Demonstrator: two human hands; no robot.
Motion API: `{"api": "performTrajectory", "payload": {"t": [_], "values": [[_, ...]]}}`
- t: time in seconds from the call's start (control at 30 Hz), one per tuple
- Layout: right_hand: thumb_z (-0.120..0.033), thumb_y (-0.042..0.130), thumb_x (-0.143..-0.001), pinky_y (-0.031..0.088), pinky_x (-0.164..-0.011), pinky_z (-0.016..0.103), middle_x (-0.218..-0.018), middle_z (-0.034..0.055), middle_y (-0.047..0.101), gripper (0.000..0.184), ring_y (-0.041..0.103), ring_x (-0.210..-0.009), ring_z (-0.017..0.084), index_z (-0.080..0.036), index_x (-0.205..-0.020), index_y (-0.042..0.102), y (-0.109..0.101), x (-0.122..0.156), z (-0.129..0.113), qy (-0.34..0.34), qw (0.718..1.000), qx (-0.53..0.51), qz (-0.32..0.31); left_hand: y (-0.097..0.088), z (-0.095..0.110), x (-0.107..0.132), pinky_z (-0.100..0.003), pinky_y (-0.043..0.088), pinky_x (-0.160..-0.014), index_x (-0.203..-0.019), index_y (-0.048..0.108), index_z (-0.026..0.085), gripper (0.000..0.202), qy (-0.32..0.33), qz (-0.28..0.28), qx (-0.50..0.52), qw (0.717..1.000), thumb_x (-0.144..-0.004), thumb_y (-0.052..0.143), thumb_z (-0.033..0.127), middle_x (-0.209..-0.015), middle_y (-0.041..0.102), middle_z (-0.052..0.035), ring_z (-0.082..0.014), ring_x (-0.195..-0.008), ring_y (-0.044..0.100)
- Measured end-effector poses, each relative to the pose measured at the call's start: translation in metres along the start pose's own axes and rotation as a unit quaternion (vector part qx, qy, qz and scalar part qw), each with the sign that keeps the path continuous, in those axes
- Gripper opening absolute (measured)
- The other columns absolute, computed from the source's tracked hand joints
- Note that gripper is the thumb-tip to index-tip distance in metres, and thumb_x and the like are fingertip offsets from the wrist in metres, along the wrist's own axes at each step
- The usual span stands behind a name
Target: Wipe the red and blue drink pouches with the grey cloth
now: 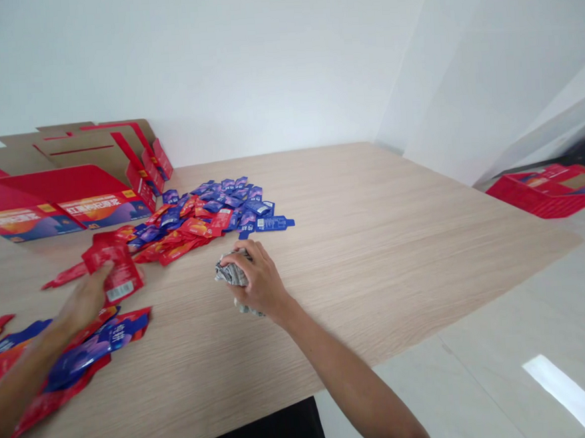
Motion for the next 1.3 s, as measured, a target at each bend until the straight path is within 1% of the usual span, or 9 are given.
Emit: {"api": "performTrajectory", "payload": {"t": [0.07, 0.13, 0.2, 0.27, 0.37, 0.73, 0.9, 1.1, 1.3], "values": [[-0.015, 0.068, -0.08, 0.051, -0.1, 0.043, -0.117, 0.0087, 0.058, 0.029, 0.058, -0.111, 0.026, -0.026, -0.107, 0.063, 0.0, 0.002, -0.005, -0.004, 1.0, -0.026, 0.002, 0.034, 0.024, 0.035, -0.044, 0.057, -0.083, -0.104, 0.067, 0.017, 0.072, -0.04, -0.05, 0.241, 0.968, -0.09, 0.024, 0.073, -0.078, 0.071, -0.0098, -0.0347, -0.093, 0.069], [-0.017, 0.068, -0.081, 0.051, -0.1, 0.043, -0.118, 0.0095, 0.058, 0.028, 0.058, -0.113, 0.026, -0.025, -0.107, 0.061, 0.002, 0.004, -0.012, -0.02, 0.999, -0.05, -0.006, 0.066, 0.053, 0.065, -0.044, 0.059, -0.079, -0.11, 0.068, 0.019, 0.082, -0.021, -0.101, 0.318, 0.943, -0.089, 0.017, 0.08, -0.084, 0.073, -0.0107, -0.0316, -0.089, 0.072], [-0.02, 0.068, -0.086, 0.051, -0.1, 0.042, -0.12, 0.0105, 0.059, 0.023, 0.058, -0.115, 0.026, -0.024, -0.107, 0.061, 0.005, 0.008, -0.02, -0.051, 0.996, -0.072, -0.026, 0.099, 0.081, 0.088, -0.046, 0.06, -0.076, -0.112, 0.068, 0.018, 0.089, -0.012, -0.19, 0.473, 0.86, -0.083, 0.024, 0.089, -0.086, 0.074, -0.0134, -0.0326, -0.085, 0.073], [-0.024, 0.068, -0.09, 0.052, -0.101, 0.041, -0.123, 0.011, 0.059, 0.019, 0.058, -0.117, 0.025, -0.024, -0.108, 0.062, 0.011, 0.011, -0.026, -0.086, 0.991, -0.084, -0.055, 0.125, 0.101, 0.099, -0.047, 0.06, -0.072, -0.113, 0.069, 0.02, 0.092, -0.015, -0.254, 0.552, 0.794, -0.076, 0.031, 0.095, -0.09, 0.075, -0.0149, -0.0345, -0.086, 0.073], [-0.022, 0.07, -0.089, 0.051, -0.102, 0.04, -0.124, 0.0106, 0.06, 0.02, 0.058, -0.118, 0.024, -0.025, -0.108, 0.064, 0.025, 0.015, -0.028, -0.117, 0.984, -0.069, -0.118, 0.147, 0.113, 0.098, -0.046, 0.059, -0.068, -0.114, 0.07, 0.023, 0.091, -0.029, -0.266, 0.605, 0.75, -0.071, 0.041, 0.097, -0.1, 0.076, -0.0151, -0.0372, -0.093, 0.073], [-0.02, 0.078, -0.081, 0.048, -0.107, 0.039, -0.121, 0.0084, 0.062, 0.026, 0.059, -0.113, 0.022, -0.023, -0.104, 0.066, 0.052, 0.026, -0.026, -0.169, 0.953, -0.058, -0.244, 0.161, 0.106, 0.084, -0.039, 0.049, -0.104, -0.112, 0.074, 0.013, 0.067, -0.06, -0.19, 0.699, 0.686, -0.079, 0.064, 0.071, -0.113, 0.076, -0.0123, -0.0317, -0.12, 0.065], [-0.017, 0.072, -0.083, 0.051, -0.099, 0.042, -0.119, 0.01, 0.059, 0.028, 0.057, -0.113, 0.026, -0.024, -0.11, 0.064, 0.045, 0.021, -0.01, -0.088, 0.984, -0.041, -0.147, 0.18, 0.102, 0.095, -0.032, 0.052, -0.094, -0.093, 0.073, 0.017, 0.042, -0.077, -0.163, 0.744, 0.643, -0.08, 0.075, 0.057, -0.097, 0.076, -0.006, -0.0243, -0.101, 0.067], [-0.012, 0.065, -0.084, 0.049, -0.097, 0.044, -0.118, 0.0091, 0.056, 0.029, 0.055, -0.111, 0.027, -0.026, -0.11, 0.064, 0.032, 0.016, -0.005, 0.006, 0.998, 0.002, -0.063, 0.201, 0.098, 0.112, -0.032, 0.052, -0.06, -0.094, 0.071, 0.017, 0.061, -0.097, -0.293, 0.689, 0.656, -0.084, 0.058, 0.076, -0.076, 0.072, -0.0087, -0.02, -0.06, 0.063], [-0.012, 0.069, -0.079, 0.052, -0.095, 0.042, -0.116, 0.0087, 0.058, 0.031, 0.057, -0.109, 0.026, -0.025, -0.106, 0.064, 0.038, 0.018, -0.017, -0.051, 0.987, -0.039, -0.144, 0.181, 0.107, 0.101, -0.035, 0.055, -0.088, -0.101, 0.072, 0.017, 0.05, -0.067, -0.213, 0.749, 0.624, -0.083, 0.07, 0.064, -0.098, 0.077, -0.007, -0.0245, -0.091, 0.071]]}}
Point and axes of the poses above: each hand's wrist, its own x-axis away from the middle knuckle, its own y-axis out of the palm, z = x × y, the point moved 6 cm from there along -x, towards the middle knuckle
